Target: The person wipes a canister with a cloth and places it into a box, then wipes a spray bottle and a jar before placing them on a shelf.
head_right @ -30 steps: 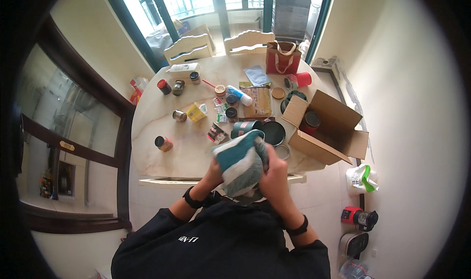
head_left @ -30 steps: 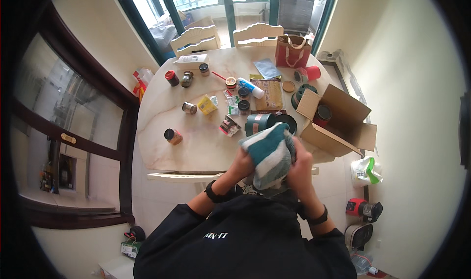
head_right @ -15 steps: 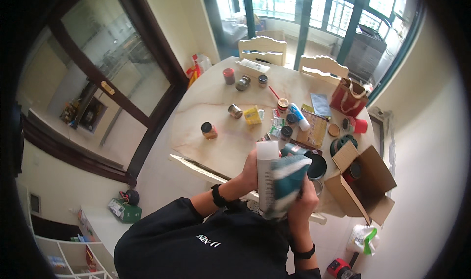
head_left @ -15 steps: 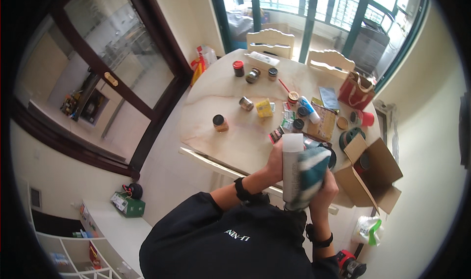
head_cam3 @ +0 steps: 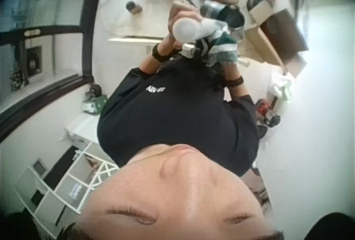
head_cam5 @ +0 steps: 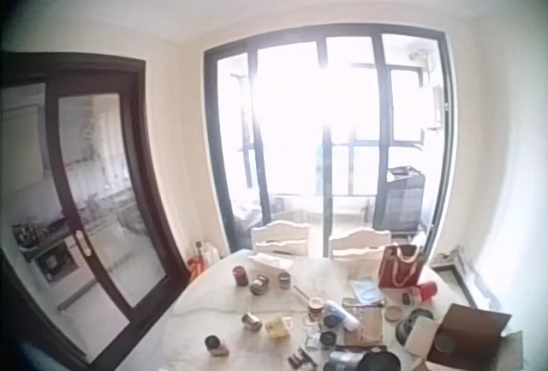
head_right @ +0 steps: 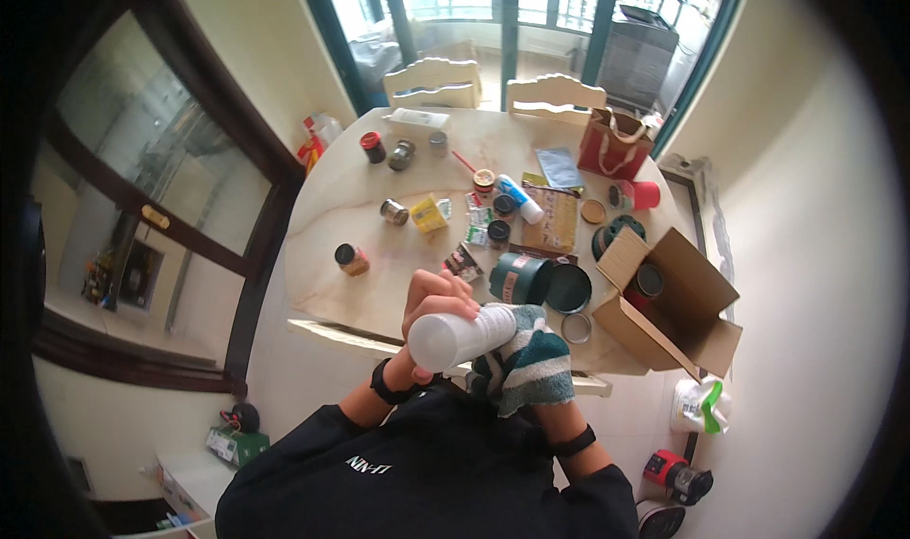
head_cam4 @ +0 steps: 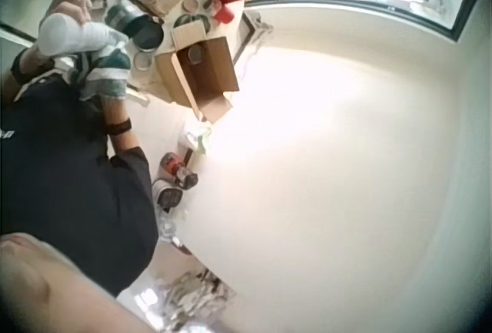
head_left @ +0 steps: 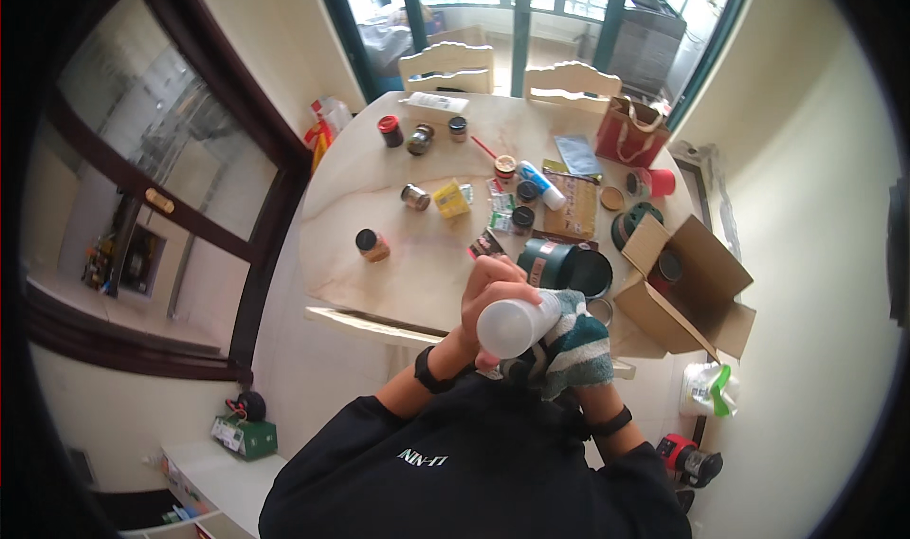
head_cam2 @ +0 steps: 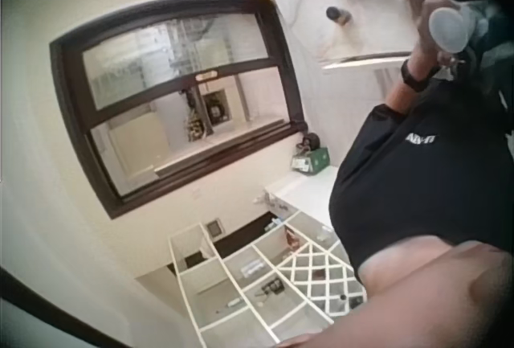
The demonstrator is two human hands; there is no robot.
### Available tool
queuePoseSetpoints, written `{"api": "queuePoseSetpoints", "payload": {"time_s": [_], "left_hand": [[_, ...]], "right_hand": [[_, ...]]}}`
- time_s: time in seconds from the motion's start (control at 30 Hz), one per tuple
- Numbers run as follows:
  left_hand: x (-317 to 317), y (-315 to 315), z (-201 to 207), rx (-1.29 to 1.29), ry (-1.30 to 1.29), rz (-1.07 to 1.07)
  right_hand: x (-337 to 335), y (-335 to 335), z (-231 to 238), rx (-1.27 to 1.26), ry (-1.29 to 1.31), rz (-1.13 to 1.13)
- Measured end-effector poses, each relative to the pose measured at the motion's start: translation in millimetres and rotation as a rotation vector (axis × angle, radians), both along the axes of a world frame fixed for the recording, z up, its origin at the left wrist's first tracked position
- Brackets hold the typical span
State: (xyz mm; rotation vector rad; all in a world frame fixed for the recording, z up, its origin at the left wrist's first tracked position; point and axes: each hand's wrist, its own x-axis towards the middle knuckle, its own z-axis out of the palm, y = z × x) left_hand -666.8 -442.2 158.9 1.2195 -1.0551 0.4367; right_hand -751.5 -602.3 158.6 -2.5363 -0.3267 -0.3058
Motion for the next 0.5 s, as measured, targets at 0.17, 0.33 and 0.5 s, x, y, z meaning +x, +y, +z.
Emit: {"api": "queuePoseSetpoints", "payload": {"time_s": [0.17,0.33,0.5], "left_hand": [[-18.0,-21.4,5.2,-0.107,0.243,-0.087],[1.3,-20.7,-1.9,-0.628,1.158,-0.401],[-2.9,-31.6,-12.4,-0.648,1.618,-0.231]], "right_hand": [[3.2,-14.5,14.7,0.152,-0.042,0.043],[-12.9,-10.9,-23.4,0.511,0.058,-0.008],[-15.0,-3.8,-18.6,0.394,0.037,-0.129]]}}
